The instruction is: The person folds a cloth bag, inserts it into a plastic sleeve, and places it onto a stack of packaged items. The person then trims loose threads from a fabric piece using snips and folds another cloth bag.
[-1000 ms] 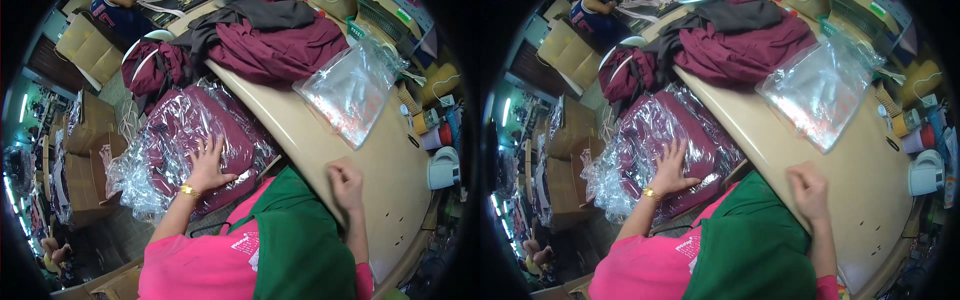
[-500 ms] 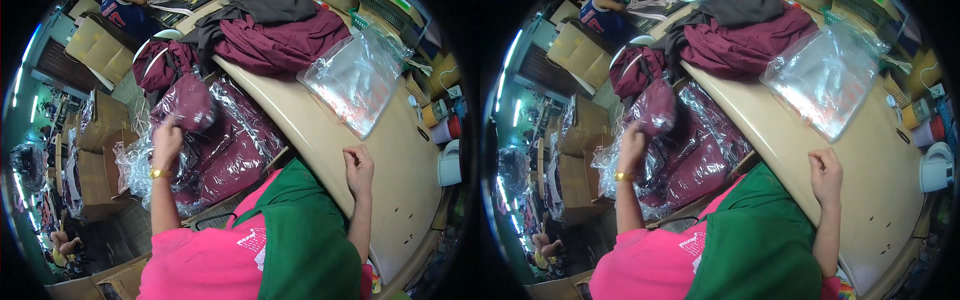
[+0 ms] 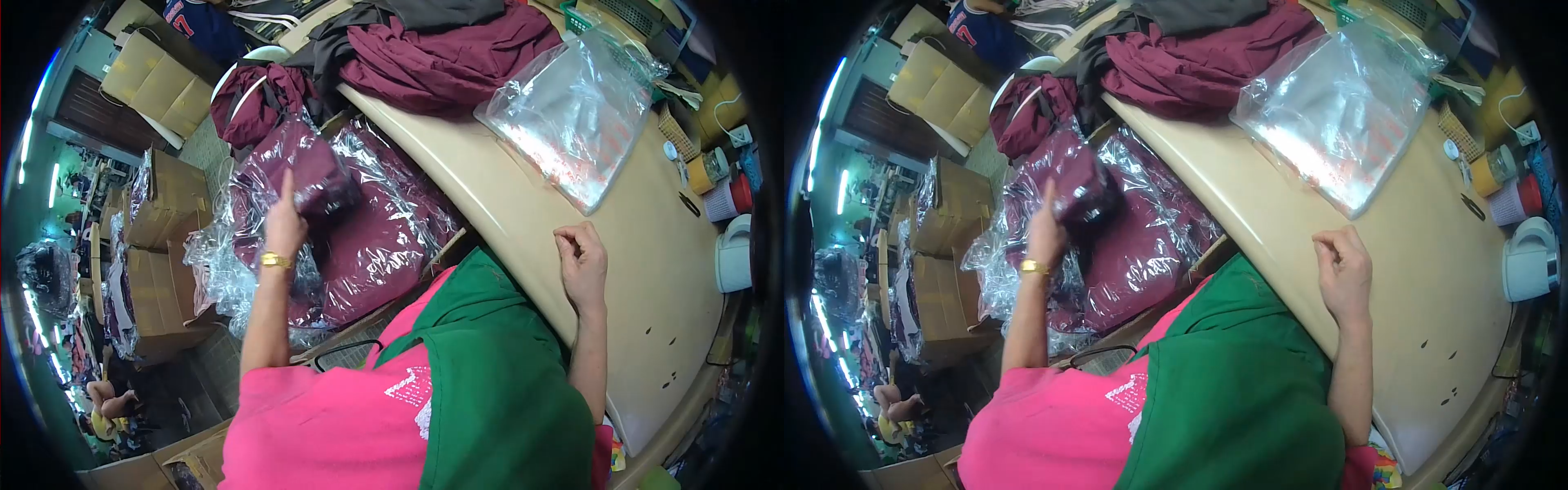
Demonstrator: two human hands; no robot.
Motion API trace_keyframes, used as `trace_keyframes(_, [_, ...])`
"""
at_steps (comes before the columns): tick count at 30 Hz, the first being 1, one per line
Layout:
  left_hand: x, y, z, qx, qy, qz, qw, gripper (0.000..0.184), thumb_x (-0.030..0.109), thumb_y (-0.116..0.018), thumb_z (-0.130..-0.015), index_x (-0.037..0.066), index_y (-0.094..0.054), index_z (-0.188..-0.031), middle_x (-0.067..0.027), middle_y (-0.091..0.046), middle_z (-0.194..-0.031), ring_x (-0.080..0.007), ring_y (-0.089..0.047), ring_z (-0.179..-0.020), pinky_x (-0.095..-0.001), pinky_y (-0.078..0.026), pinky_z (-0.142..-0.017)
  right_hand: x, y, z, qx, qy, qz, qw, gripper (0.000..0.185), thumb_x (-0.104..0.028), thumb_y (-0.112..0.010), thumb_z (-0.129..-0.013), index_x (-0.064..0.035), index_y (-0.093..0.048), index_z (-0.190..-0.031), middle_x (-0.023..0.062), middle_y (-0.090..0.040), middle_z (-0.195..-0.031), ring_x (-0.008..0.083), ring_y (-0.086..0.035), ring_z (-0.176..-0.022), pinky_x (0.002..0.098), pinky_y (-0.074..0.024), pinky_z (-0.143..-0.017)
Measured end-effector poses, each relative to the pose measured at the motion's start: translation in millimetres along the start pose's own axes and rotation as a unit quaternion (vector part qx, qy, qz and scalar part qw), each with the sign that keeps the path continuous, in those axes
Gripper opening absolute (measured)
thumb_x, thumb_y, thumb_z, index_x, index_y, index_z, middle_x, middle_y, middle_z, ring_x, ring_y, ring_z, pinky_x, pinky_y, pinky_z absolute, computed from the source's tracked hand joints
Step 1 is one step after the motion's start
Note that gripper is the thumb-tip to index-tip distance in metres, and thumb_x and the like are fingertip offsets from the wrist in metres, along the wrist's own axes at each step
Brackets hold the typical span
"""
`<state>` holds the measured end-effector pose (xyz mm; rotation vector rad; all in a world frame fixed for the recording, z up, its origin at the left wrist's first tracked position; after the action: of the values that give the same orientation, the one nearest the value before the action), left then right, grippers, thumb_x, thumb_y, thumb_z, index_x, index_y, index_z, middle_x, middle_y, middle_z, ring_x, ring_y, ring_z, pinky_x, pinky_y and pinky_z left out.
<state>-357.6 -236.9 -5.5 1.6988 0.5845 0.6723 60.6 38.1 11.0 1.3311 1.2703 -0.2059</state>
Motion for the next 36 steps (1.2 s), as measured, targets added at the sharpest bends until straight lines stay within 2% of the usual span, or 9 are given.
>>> trace_keyframes(5, [45.2, 56.6, 56.2, -0.177, -0.056, 0.001, 0.983, 0.085, -0.013, -0.054, -0.072, 0.005, -0.029, -0.151, -0.0337, -0.064, -0.092, -0.0484, -0.064, -0.088, -0.0539, -0.05, -0.077, -2.2, -1.0, -1.4, -0.003, -0.006, 0.012, 1.0, 0.005, 0.004, -0.063, -0.087, 0.002, -0.066, -0.091, 0.0089, -0.057, -0.081, 0.0177, -0.054, -0.066, 0.0291, -0.0447, -0.062])
trace_keyframes(7, [74.9, 9.8, 105.6, -0.225, -0.146, 0.032, 0.963, 0.103, 0.006, -0.07, -0.075, 0.017, -0.011, -0.158, -0.0376, -0.023, -0.152, -0.0562, -0.03, -0.137, -0.0604, -0.038, -0.108, -2.2, -1.3, -1.5, -0.003, -0.008, 0.003, 1.0, 0.005, 0.004, -0.063, -0.087, 0.002, -0.066, -0.091, 0.0089, -0.057, -0.081, 0.0176, -0.055, -0.067, 0.0289, -0.045, -0.063])
trace_keyframes(8, [120.6, 24.3, 112.0, -0.378, -0.033, -0.047, 0.924, 0.117, 0.02, -0.081, -0.071, 0.022, -0.003, -0.159, -0.031, -0.008, -0.16, -0.0618, -0.015, -0.14, -0.0685, -0.032, -0.109, -2.1, -1.2, -1.6, -0.004, -0.007, 0.004, 1.0, 0.005, 0.004, -0.063, -0.087, 0.002, -0.066, -0.091, 0.0089, -0.057, -0.081, 0.0176, -0.055, -0.067, 0.0289, -0.045, -0.063])
trace_keyframes(9, [115.1, -11.3, 127.0, -0.363, -0.064, -0.071, 0.927, 0.126, 0.03, -0.086, -0.067, 0.025, 0.0, -0.159, -0.0293, -0.006, -0.16, -0.0616, -0.016, -0.14, -0.0739, -0.032, -0.104, -2.4, -1.3, -1.1, -0.003, 0.0, 0.004, 1.0, 0.006, 0.004, -0.063, -0.087, 0.0019, -0.066, -0.091, 0.0089, -0.057, -0.081, 0.0175, -0.055, -0.067, 0.0289, -0.0451, -0.063])
trace_keyframes(16, [76.6, -100.3, 49.4, -0.127, -0.096, 0.043, 0.986, 0.09, -0.002, -0.058, -0.081, 0.028, -0.02, -0.157, -0.0224, -0.018, -0.16, -0.0603, -0.028, -0.136, -0.0709, -0.034, -0.104, -3.1, -1.0, -1.0, -0.006, -0.01, 0.003, 1.0, 0.006, 0.004, -0.062, -0.086, 0.0015, -0.066, -0.09, 0.0087, -0.057, -0.081, 0.0171, -0.055, -0.067, 0.0286, -0.0453, -0.063])
trace_keyframes(22, [97.8, -145.3, 98.1, -0.254, -0.108, -0.035, 0.96, 0.09, 0.011, -0.058, -0.085, 0.025, -0.009, -0.159, -0.0233, -0.012, -0.162, -0.0618, -0.016, -0.14, -0.0794, -0.026, -0.101, 1.7, -0.3, -1.3, -0.005, -0.012, -0.007, 1.0, 0.005, 0.003, -0.063, -0.086, 0.0015, -0.066, -0.09, 0.0084, -0.057, -0.081, 0.0164, -0.054, -0.067, 0.0288, -0.045, -0.063])
trace_keyframes(26, [115.8, -106.6, 77.3, -0.425, -0.088, -0.08, 0.897, 0.088, 0.04, -0.058, -0.092, 0.021, -0.004, -0.159, -0.0263, -0.013, -0.161, -0.0604, -0.02, -0.14, -0.0684, -0.03, -0.108, 0.3, -0.9, -1.9, -0.006, -0.006, -0.006, 1.0, 0.005, 0.002, -0.063, -0.086, 0.0013, -0.066, -0.09, 0.0082, -0.056, -0.08, 0.0164, -0.054, -0.067, 0.0289, -0.0448, -0.063])
trace_keyframes(30, [124.9, -43.7, 4.7, -0.492, -0.107, -0.101, 0.858, 0.111, 0.082, -0.054, -0.076, 0.021, -0.012, -0.159, -0.0206, -0.015, -0.162, -0.0466, -0.015, -0.148, -0.0739, -0.019, -0.11, -0.7, -2.8, -1.6, -0.006, -0.005, 0.008, 1.0, 0.005, 0.002, -0.063, -0.087, 0.0012, -0.066, -0.09, 0.008, -0.056, -0.08, 0.0163, -0.054, -0.067, 0.029, -0.0446, -0.062])
trace_keyframes(36, [29.4, -77.9, 20.6, -0.275, -0.107, -0.05, 0.954, 0.149, 0.079, -0.081, -0.041, 0.023, -0.009, -0.159, -0.0178, -0.001, -0.165, -0.0565, 0.002, -0.145, -0.083, -0.015, -0.102, 1.4, -0.7, -1.1, 0.009, -0.005, 0.0, 1.0, 0.004, 0.002, -0.064, -0.086, 0.0012, -0.066, -0.089, 0.0079, -0.055, -0.079, 0.0164, -0.053, -0.066, 0.0288, -0.0442, -0.062])
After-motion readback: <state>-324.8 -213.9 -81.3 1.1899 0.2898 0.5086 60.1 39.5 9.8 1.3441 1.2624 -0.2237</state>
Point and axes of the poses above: each hand's wrist, its own z-axis away from the middle knuckle, its own y-axis out of the back of the hand, x = y × z, the point moved 2 cm from there along -z, towards the middle knuckle
